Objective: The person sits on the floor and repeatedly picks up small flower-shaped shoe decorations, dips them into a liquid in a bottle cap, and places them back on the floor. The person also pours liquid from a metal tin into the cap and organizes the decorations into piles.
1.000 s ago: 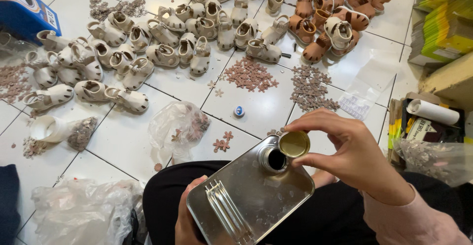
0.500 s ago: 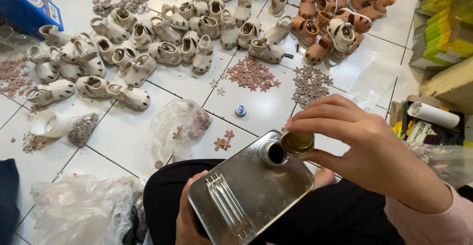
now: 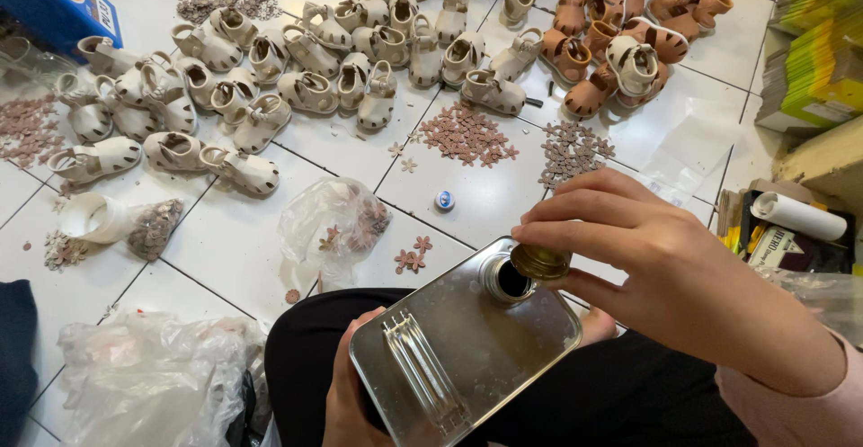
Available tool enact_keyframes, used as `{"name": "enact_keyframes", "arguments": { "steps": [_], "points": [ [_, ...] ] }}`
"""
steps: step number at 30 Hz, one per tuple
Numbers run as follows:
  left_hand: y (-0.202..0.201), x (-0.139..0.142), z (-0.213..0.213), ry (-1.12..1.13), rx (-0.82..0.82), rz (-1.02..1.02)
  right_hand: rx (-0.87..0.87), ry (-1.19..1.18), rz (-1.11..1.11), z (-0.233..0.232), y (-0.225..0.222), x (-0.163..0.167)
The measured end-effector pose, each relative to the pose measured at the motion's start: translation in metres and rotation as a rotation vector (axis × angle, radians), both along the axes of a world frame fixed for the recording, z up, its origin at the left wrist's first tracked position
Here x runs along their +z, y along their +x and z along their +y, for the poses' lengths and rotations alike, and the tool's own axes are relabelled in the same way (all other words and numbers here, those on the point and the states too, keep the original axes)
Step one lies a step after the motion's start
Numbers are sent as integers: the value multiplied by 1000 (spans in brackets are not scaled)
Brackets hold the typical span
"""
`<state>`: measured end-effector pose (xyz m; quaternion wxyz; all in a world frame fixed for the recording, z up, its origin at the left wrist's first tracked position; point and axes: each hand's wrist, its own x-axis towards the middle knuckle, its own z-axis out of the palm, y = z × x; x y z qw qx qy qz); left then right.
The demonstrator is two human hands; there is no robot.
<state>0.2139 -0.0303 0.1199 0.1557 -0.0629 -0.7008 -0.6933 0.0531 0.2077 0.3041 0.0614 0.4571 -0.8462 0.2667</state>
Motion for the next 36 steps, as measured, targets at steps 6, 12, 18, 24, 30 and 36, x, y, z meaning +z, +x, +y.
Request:
{"name": "enact_keyframes", "arguments": {
  "steps": [6,12,18,24,30,36],
  "points": [
    [-1,-10,-3,-13,1,87,-78,-68,-217,7,-4,-12],
    [1,-12,-2,15,12,101,-106,-163,-323,13,-6,-30],
    [3,-19,-3,-21,28,102,-123,-249,-502,21,-4,-41],
    [3,-50,-7,148,53,43,-107,-350,-582,13,1,-59],
    [8,-59,-6,221,120,-29,-103,-566,-664,15,-2,-64],
    [8,-46,-8,103,147,-17,-188,-568,-619,29,-6,-70]
  ]
}}
